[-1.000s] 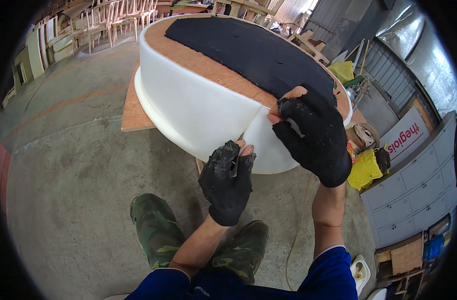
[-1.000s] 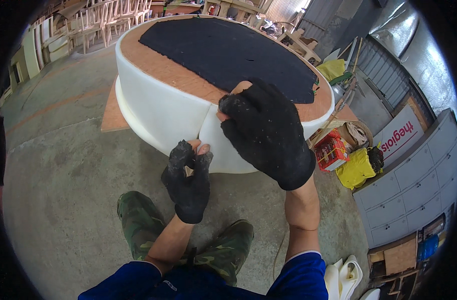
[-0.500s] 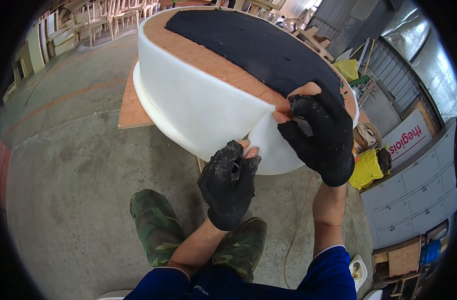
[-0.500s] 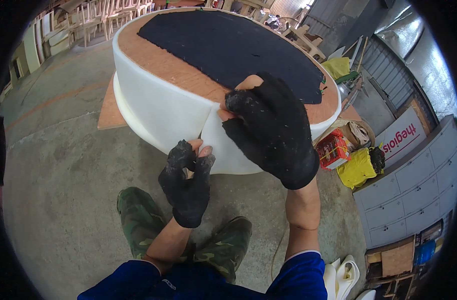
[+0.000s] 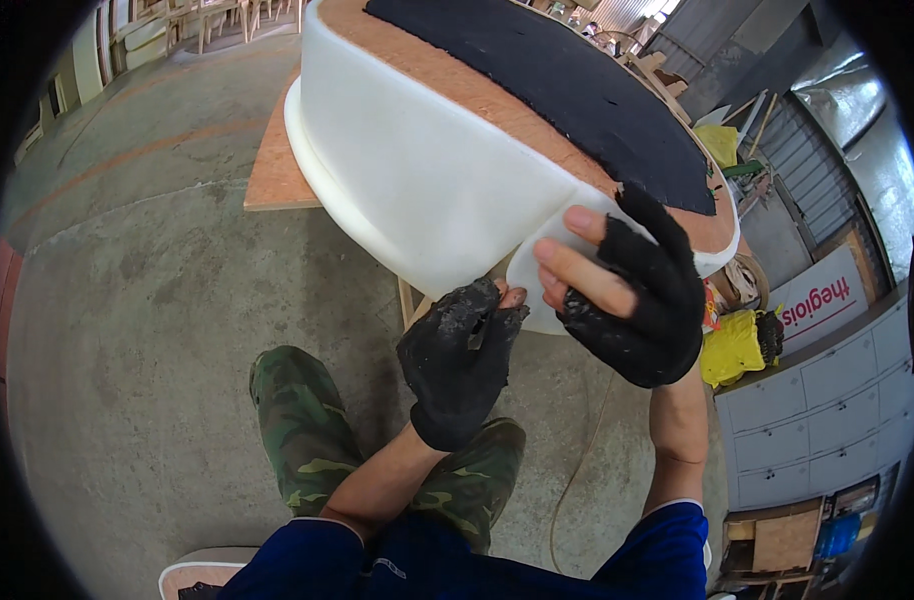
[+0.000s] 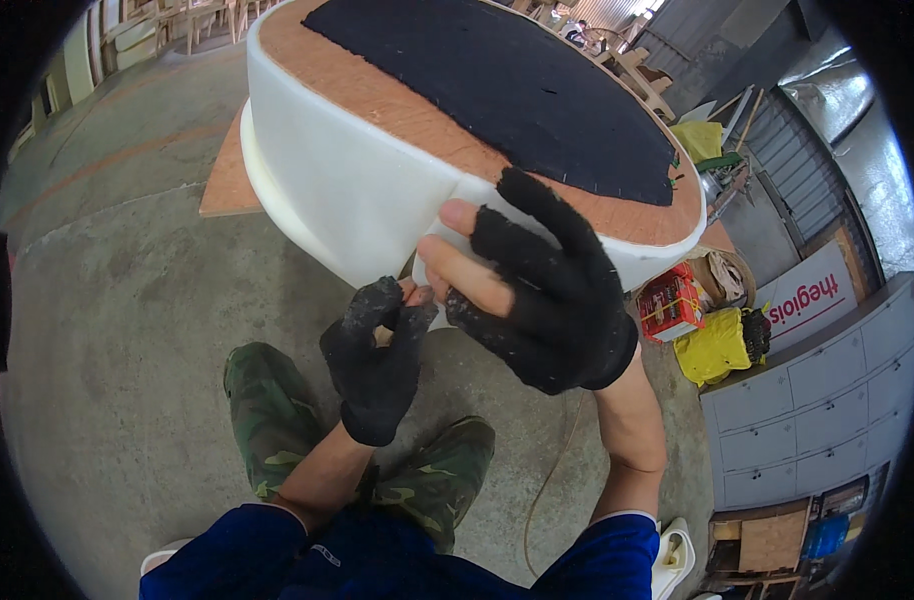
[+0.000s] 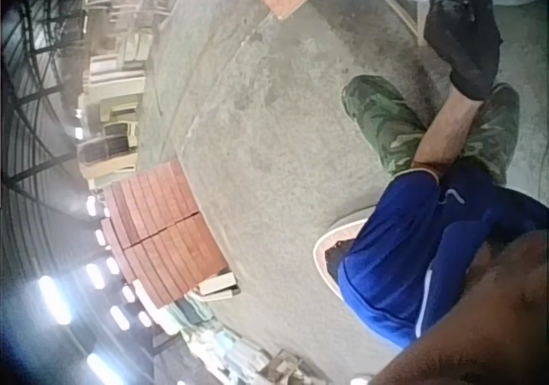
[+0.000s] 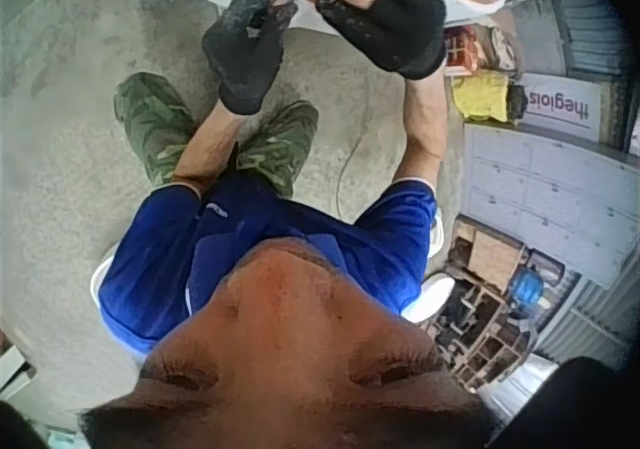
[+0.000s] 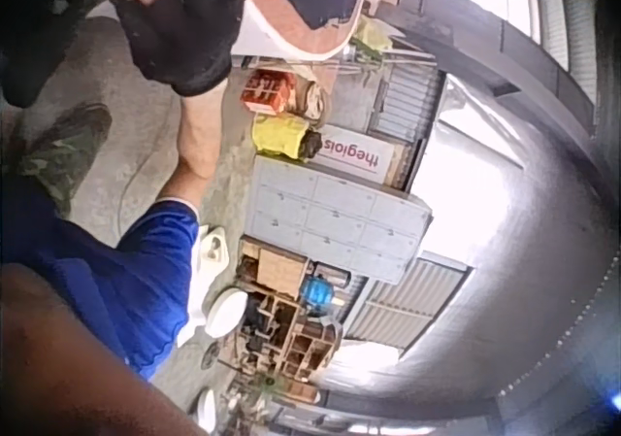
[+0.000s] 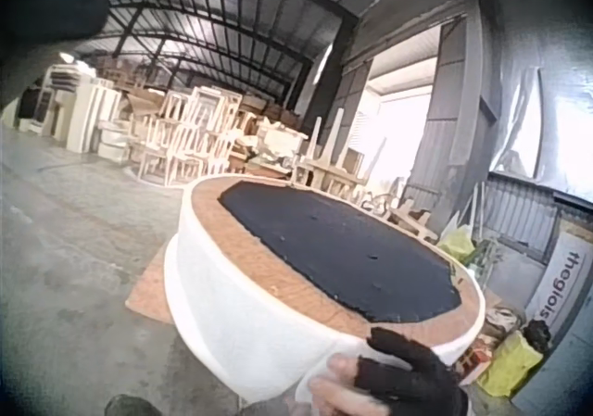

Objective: Applying foam padding and adhesive to a furniture frame and trimming excess material.

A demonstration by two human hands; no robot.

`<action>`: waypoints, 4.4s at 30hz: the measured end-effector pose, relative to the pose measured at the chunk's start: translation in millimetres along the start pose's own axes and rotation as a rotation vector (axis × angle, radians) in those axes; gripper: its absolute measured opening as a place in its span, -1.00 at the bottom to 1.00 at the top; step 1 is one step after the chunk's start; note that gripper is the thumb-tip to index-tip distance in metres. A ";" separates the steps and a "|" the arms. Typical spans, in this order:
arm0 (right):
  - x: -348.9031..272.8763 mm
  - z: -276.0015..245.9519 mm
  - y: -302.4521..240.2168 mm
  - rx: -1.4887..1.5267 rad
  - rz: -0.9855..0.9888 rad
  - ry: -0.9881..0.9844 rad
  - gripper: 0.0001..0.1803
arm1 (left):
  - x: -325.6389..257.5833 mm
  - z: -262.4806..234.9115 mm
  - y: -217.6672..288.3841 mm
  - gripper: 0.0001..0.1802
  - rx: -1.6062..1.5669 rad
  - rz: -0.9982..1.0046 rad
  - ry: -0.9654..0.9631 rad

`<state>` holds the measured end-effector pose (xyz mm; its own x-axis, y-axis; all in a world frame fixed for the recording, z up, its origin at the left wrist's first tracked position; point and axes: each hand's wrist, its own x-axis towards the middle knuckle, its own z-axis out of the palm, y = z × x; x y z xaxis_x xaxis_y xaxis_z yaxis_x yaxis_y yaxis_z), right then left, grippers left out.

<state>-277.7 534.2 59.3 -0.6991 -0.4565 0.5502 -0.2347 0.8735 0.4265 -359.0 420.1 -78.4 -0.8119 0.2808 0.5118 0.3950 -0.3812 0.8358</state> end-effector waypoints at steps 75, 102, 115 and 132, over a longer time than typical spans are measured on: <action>-20.9 40.1 0.7 -0.126 -0.232 -0.409 -0.49 | -13.1 -23.1 -74.7 -0.82 -0.098 -0.305 0.002; -32.2 -25.8 21.7 -0.025 0.382 0.195 -0.25 | 79.5 30.6 -6.0 -0.12 0.475 0.699 0.180; -37.3 -3.5 36.1 -0.160 0.182 0.272 -0.41 | 106.7 31.3 36.4 -0.68 0.630 0.922 -0.024; -32.2 15.1 25.9 -0.246 0.423 0.375 -0.42 | 133.3 -7.1 39.5 -0.45 0.448 1.099 -0.054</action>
<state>-271.5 574.1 41.7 -0.4024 -0.1463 0.9037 0.2048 0.9478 0.2446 -454.7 436.2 21.4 0.0713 0.0363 0.9968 0.9925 -0.1021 -0.0673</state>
